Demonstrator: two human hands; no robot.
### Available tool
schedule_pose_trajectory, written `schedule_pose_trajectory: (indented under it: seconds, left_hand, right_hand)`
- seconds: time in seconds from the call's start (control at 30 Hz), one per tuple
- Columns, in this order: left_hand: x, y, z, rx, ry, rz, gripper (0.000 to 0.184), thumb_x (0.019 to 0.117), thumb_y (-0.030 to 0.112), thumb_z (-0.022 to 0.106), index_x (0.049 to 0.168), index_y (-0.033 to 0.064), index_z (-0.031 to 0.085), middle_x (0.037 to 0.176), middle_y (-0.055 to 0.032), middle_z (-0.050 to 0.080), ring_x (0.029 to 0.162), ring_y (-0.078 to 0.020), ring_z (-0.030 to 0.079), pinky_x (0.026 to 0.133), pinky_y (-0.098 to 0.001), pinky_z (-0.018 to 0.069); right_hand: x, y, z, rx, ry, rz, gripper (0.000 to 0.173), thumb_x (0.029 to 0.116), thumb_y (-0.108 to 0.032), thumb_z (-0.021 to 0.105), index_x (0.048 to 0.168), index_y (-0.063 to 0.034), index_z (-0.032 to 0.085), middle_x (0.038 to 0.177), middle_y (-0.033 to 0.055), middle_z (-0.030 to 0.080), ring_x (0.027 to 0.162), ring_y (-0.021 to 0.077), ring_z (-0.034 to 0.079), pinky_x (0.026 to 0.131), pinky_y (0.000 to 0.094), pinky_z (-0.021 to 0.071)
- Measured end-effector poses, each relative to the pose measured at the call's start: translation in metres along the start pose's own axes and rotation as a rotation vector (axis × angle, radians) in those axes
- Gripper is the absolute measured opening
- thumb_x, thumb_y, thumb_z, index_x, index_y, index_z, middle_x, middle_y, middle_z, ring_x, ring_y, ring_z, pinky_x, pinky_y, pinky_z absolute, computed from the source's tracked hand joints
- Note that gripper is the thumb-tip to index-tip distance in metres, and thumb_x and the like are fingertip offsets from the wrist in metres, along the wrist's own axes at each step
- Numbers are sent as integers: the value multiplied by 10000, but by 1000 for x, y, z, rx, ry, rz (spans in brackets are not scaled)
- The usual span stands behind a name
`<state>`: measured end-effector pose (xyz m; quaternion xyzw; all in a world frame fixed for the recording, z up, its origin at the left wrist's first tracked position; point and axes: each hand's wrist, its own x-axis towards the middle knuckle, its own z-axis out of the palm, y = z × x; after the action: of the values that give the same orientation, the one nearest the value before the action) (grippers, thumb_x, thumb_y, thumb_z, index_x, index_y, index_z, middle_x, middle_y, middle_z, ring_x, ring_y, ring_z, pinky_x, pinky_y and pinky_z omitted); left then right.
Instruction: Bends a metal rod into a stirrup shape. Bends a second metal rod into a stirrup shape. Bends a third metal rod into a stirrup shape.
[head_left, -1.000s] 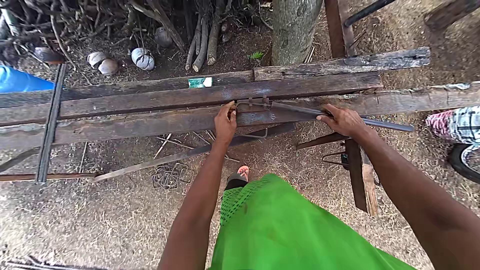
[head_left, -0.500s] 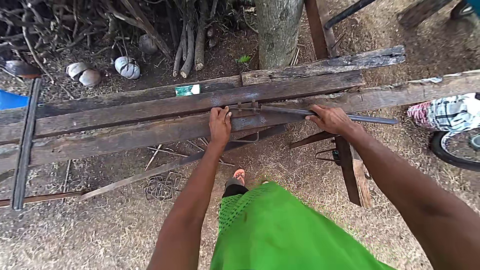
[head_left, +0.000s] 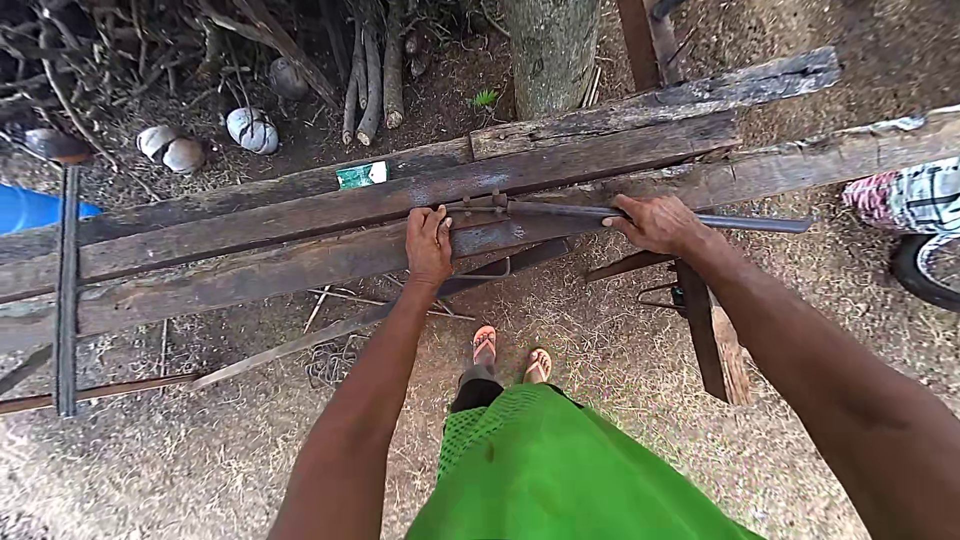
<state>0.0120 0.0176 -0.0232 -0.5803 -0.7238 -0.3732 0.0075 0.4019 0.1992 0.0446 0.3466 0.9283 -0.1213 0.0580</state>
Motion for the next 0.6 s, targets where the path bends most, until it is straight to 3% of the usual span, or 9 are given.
schedule_pose_trajectory:
  seconds: [0.13, 0.3, 0.6]
  left_hand:
    - [0, -1, 1, 19, 11, 26, 286, 1053, 180, 561, 1217, -4, 707, 1083, -194, 611, 1047, -297, 613, 963, -366, 505]
    - [2, 0, -4, 13, -23, 26, 294, 1053, 169, 556, 1227, -17, 701, 1102, -207, 620, 1064, -296, 616, 976, -369, 504]
    - [1, 0, -1, 47, -15, 36, 300, 1059, 181, 543, 1231, -12, 695, 1098, -193, 608, 1055, -281, 611, 965, -353, 506]
  right_hand:
    - [-1, -4, 4, -38, 40, 21, 580, 1063, -593, 355, 1074, -77, 621, 813, 169, 679, 758, 412, 704, 626, 587, 528]
    - [-4, -5, 16, -12, 181, 11, 593, 1064, -578, 377, 1096, -43, 634, 929, 201, 696, 751, 442, 696, 586, 610, 509]
    - [-4, -9, 3, -34, 54, 32, 646, 1062, -617, 289, 1079, -67, 628, 776, 186, 666, 743, 444, 691, 616, 607, 509]
